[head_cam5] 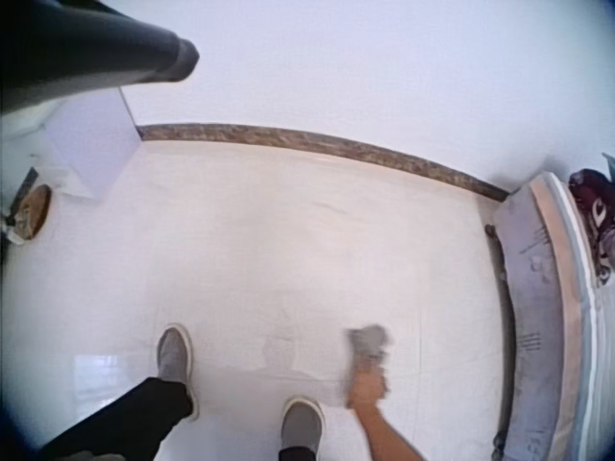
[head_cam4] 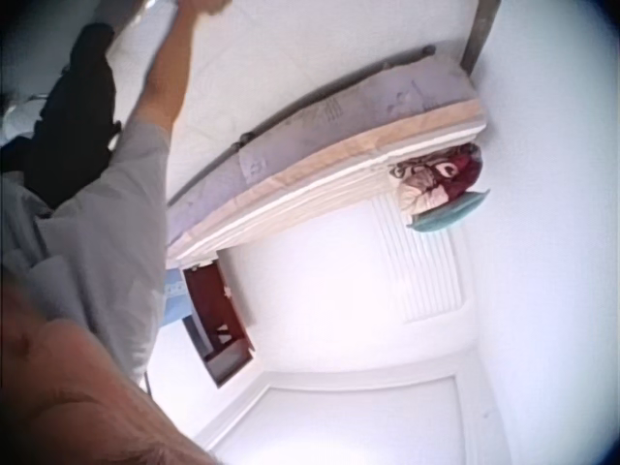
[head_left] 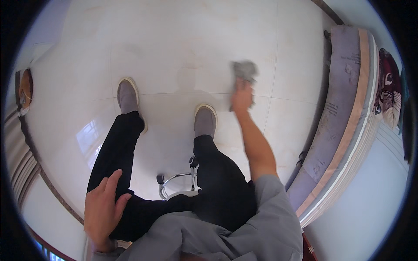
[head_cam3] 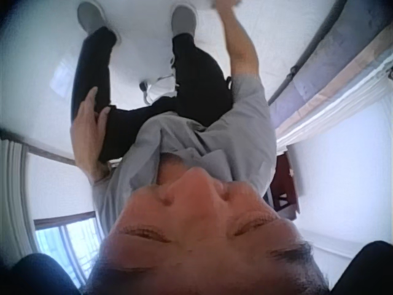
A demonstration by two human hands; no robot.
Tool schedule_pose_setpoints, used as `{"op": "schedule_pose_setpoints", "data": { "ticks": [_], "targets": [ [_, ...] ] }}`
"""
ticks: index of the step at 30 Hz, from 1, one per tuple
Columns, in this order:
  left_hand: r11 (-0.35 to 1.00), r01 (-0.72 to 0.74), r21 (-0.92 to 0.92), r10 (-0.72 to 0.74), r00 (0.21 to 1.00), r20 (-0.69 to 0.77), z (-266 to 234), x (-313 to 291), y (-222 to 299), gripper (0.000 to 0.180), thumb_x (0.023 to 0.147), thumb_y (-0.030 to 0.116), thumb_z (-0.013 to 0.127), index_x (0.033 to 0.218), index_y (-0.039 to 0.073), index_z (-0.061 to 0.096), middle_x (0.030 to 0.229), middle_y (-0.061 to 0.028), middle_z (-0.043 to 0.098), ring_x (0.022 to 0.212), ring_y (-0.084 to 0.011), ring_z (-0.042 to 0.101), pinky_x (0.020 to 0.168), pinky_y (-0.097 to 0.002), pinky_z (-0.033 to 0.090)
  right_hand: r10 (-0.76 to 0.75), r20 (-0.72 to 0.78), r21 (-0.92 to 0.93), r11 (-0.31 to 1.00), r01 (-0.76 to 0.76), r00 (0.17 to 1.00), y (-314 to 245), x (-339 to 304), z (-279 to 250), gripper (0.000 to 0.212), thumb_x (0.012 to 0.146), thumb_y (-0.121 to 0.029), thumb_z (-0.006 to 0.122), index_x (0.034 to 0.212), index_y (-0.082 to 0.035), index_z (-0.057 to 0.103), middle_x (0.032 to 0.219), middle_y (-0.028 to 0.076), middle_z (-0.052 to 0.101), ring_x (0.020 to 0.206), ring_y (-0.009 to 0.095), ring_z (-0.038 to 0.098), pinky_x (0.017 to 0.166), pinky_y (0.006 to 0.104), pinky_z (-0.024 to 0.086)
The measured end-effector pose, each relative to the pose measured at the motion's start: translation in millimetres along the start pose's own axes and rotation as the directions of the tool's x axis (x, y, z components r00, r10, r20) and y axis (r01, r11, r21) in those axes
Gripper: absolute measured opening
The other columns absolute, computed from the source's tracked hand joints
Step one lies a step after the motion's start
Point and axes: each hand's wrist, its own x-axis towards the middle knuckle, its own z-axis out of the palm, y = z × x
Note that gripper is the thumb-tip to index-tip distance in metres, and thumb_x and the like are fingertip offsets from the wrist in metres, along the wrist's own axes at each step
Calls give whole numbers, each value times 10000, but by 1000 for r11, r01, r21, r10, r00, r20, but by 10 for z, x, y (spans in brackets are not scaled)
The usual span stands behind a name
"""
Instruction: The person wipes the tile floor using a cloth, repeatedly scrubbing different sections of the surface while moving around the room.
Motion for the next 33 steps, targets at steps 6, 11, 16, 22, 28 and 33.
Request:
{"op": "schedule_pose_setpoints", "data": {
  "ticks": [6,11,16,22,28,33],
  "targets": [
    [988,-150,25,152,984,-94,128,-105,-148,614,826,166,810,1374,42,562,952,-125,638,793,-328,664,668,-425,525,424,164,22,901,-433,891,1334,682,-629,512,882,-102,595,1393,-125,622,1485,217,516,1320,393,552,1057,467,502],
    [987,-156,47,158,986,-46,316,9,-278,614,817,165,813,1366,46,566,970,-126,639,820,-324,668,674,-422,532,32,-105,300,954,1,994,-219,999,-482,597,792,-28,578,1381,-107,626,1466,259,514,1314,458,523,1075,507,480],
    [995,-95,-6,94,994,-58,422,131,-317,650,800,49,829,1391,66,559,1068,-175,694,791,-322,704,729,-402,578,-545,-210,23,827,562,811,-2085,693,219,293,919,-154,577,1190,-95,672,1285,161,612,1161,359,602,838,508,558],
    [996,7,-93,-16,996,-90,319,162,-355,601,831,66,794,1384,31,563,1038,-189,686,719,-295,677,688,-394,544,-355,-168,-59,935,350,920,-1352,906,324,324,966,-209,546,1256,-102,643,1256,116,642,1088,336,632,781,490,571],
    [995,8,-101,-15,998,-62,246,155,-317,595,833,83,795,1379,26,564,1019,-183,679,759,-332,675,695,-411,541,334,139,25,940,-341,932,1878,416,-67,477,906,-210,580,1368,-94,611,1414,238,580,1288,413,568,1085,488,478],
    [1000,-22,-13,22,1000,-5,240,155,-244,593,838,129,800,1369,13,562,991,-182,660,804,-373,661,722,-446,535,498,112,336,795,-504,860,2582,28,-870,476,794,-38,599,1257,-32,705,1174,223,727,1126,377,685,951,448,557]
  ]
}}
